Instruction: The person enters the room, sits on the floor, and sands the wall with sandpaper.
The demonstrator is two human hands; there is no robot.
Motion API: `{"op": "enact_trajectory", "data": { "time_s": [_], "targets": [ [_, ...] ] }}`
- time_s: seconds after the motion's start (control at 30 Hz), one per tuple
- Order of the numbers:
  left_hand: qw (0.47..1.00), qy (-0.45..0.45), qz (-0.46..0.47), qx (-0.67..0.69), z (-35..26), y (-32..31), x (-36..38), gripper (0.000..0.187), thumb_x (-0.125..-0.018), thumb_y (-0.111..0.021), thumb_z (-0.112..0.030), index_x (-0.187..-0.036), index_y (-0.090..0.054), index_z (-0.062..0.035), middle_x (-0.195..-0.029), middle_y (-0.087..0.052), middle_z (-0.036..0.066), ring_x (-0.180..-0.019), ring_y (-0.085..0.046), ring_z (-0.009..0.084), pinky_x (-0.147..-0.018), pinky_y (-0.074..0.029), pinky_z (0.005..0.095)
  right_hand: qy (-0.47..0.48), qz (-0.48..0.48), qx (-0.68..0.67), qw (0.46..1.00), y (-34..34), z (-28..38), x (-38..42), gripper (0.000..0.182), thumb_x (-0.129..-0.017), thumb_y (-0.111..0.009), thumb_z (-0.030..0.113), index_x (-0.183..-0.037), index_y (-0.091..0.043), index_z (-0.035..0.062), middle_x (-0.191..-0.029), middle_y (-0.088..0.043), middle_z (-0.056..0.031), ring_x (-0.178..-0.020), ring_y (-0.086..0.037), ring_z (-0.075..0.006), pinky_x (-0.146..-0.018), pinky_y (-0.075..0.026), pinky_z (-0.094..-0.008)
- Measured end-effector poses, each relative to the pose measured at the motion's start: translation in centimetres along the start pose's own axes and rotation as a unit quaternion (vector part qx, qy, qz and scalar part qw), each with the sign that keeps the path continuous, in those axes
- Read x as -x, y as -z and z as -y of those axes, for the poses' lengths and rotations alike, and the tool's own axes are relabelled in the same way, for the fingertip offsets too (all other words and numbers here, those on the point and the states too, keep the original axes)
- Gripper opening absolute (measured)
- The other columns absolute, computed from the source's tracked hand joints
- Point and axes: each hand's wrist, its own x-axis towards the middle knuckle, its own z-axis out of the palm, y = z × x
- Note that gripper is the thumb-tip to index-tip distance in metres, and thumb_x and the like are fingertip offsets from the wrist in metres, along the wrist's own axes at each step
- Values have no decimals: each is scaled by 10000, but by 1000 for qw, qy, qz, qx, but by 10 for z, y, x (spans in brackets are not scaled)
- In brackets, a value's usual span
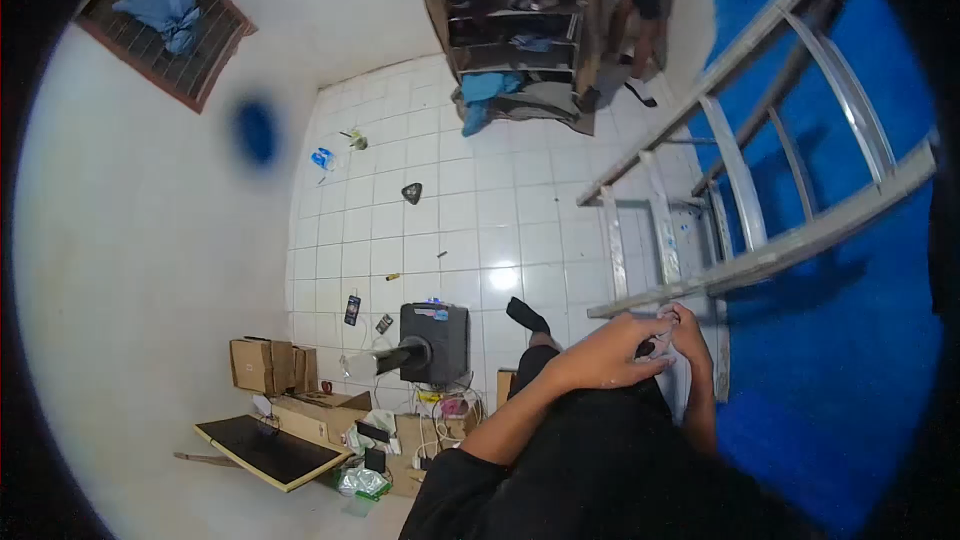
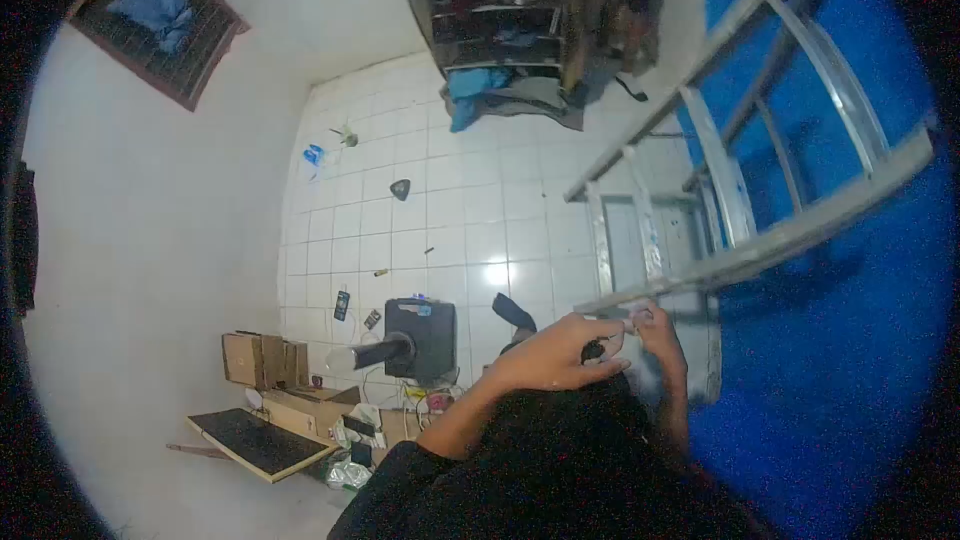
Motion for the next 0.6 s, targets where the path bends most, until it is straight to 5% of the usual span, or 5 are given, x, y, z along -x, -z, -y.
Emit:
{"op": "enact_trajectory", "data": {
  "time_s": [0.13,0.23,0.37,0.47,0.6],
  "targets": [
    [996,77,-42,9,5,105,2,227,-885,-643,-222,-856,-542,-21,-629,-537,137,-544,-493,244,-561,-408,359,-42,76,69,994,-31,73,-97,144,-861,-581,84,-977,-595,1,-842,-627,-91,-754,-586,-168,-705,-481,-321],
    [983,160,-83,-39,14,183,15,264,-839,-652,-177,-1038,-591,-15,-677,-580,218,-641,-564,420,-621,-460,424,0,112,117,987,-65,123,-174,110,-873,-554,59,-957,-595,0,-780,-622,-86,-730,-604,-170,-678,-479,-324],
    [953,212,-201,-87,34,255,37,319,-885,-654,-231,-738,-469,-17,-575,-443,50,-540,-380,126,-516,-356,306,83,121,163,976,-112,178,-255,134,-884,-562,119,-958,-593,12,-793,-624,-104,-747,-599,-181,-691,-472,-337],
    [929,261,-250,-83,42,294,42,316,-875,-662,-252,-758,-478,-23,-533,-396,38,-522,-337,111,-484,-303,304,69,178,103,976,-143,208,-303,198,-880,-584,185,-987,-606,20,-849,-645,-158,-810,-615,-258,-740,-472,-367],
    [916,242,-307,-90,70,332,35,308,-880,-657,-255,-769,-487,-23,-518,-382,33,-520,-323,107,-477,-285,297,111,219,110,963,-185,226,-366,113,-882,-577,126,-901,-596,16,-729,-588,-52,-665,-553,-136,-617,-451,-292]
  ]
}}
